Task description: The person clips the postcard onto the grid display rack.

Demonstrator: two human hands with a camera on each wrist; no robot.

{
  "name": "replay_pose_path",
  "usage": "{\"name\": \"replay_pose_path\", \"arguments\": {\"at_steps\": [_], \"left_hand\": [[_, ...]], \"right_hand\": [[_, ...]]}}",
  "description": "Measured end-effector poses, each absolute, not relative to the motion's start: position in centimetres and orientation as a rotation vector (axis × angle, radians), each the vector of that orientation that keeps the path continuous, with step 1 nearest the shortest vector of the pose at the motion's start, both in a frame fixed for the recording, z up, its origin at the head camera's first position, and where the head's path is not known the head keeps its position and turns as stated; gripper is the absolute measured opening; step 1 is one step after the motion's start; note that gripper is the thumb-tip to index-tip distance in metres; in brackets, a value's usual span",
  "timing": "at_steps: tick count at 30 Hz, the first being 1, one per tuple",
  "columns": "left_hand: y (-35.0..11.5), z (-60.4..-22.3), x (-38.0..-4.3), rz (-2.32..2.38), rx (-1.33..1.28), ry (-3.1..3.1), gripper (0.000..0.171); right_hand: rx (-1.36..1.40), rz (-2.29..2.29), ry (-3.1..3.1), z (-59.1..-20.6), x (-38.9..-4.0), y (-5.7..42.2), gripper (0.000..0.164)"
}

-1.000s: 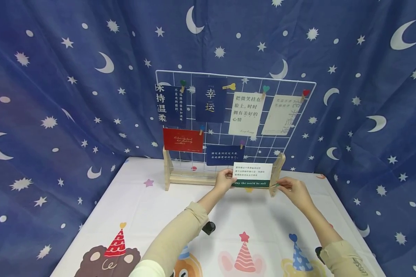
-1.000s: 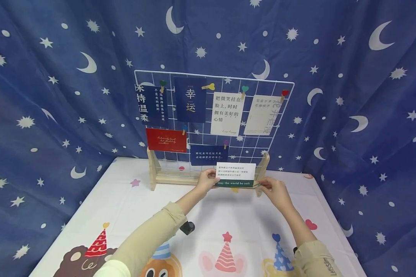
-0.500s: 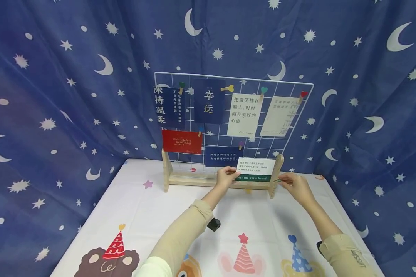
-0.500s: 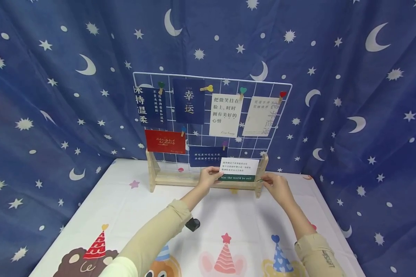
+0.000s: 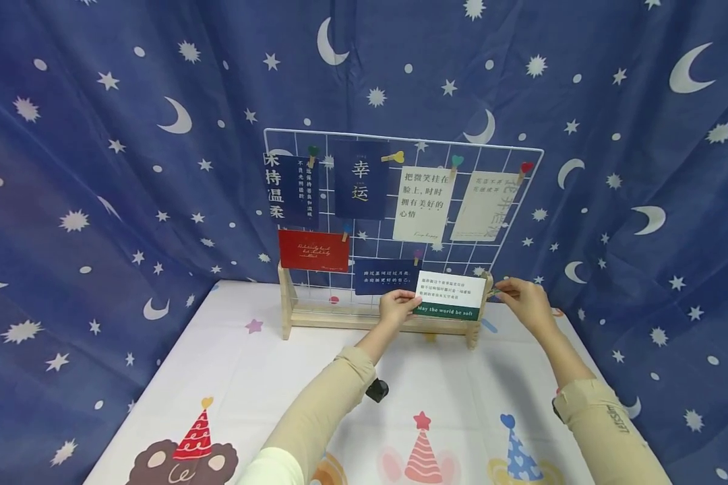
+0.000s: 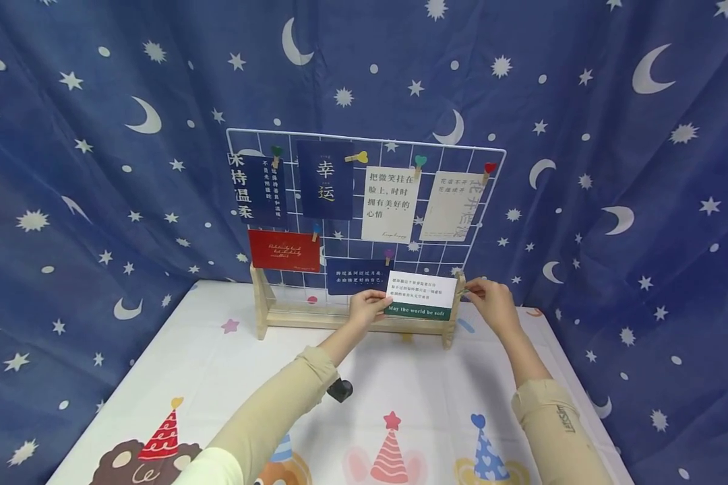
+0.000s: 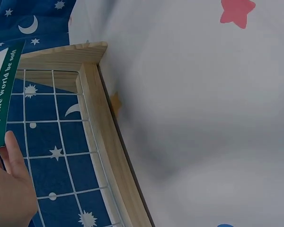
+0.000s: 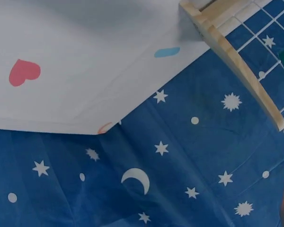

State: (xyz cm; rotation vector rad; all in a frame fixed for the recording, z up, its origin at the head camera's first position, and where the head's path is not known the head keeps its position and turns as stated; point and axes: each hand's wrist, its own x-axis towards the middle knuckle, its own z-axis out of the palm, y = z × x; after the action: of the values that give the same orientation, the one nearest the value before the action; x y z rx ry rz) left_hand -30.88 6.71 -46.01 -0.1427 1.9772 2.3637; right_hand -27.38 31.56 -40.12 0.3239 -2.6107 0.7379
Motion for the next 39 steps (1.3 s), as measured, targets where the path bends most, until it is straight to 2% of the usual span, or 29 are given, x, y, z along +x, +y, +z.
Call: {"name": "replay_pose_path", "arguments": {"at_steps": [7, 19, 22, 26, 28, 34, 36, 39], "left_hand": [[7.3, -47.4, -31.7, 2.358, -0.159, 1.974, 0.016], [7.3, -46.3, -31.3, 2.330, -0.165, 1.986, 0.023], [7.6, -48.1, -32.5, 2.344, -0.124, 2.007, 0.020], [8.5, -53.5, -36.3, 2.403, 0.017, 2.026, 0.015], [8.9, -55.4, -37.8, 2.393, 0.007, 2.040, 0.016], [9.6, -55.9, -38.4, 2.429, 0.040, 2.038, 0.017], [10.2, -57.4, -39.8, 2.477, 0.086, 2.002, 0.015], [10.8, -57.5, -40.2, 2.483, 0.073, 2.026, 0.015]], "right_hand": [[0.307, 0.745, -2.590, -39.2, -28.6, 31.3, 0.019], [0.255, 0.757, -2.557, -38.5, -30.1, 31.3, 0.019], [0.263, 0.760, -2.554, -38.3, -30.4, 31.1, 0.018], [0.224, 0.753, -2.556, -38.4, -30.7, 31.0, 0.018], [0.187, 0.752, -2.559, -38.5, -30.9, 31.0, 0.019], [0.152, 0.737, -2.567, -38.7, -31.5, 30.7, 0.022], [0.152, 0.719, -2.568, -38.6, -31.5, 30.6, 0.022], [0.149, 0.704, -2.566, -38.4, -31.5, 30.6, 0.022]]}}
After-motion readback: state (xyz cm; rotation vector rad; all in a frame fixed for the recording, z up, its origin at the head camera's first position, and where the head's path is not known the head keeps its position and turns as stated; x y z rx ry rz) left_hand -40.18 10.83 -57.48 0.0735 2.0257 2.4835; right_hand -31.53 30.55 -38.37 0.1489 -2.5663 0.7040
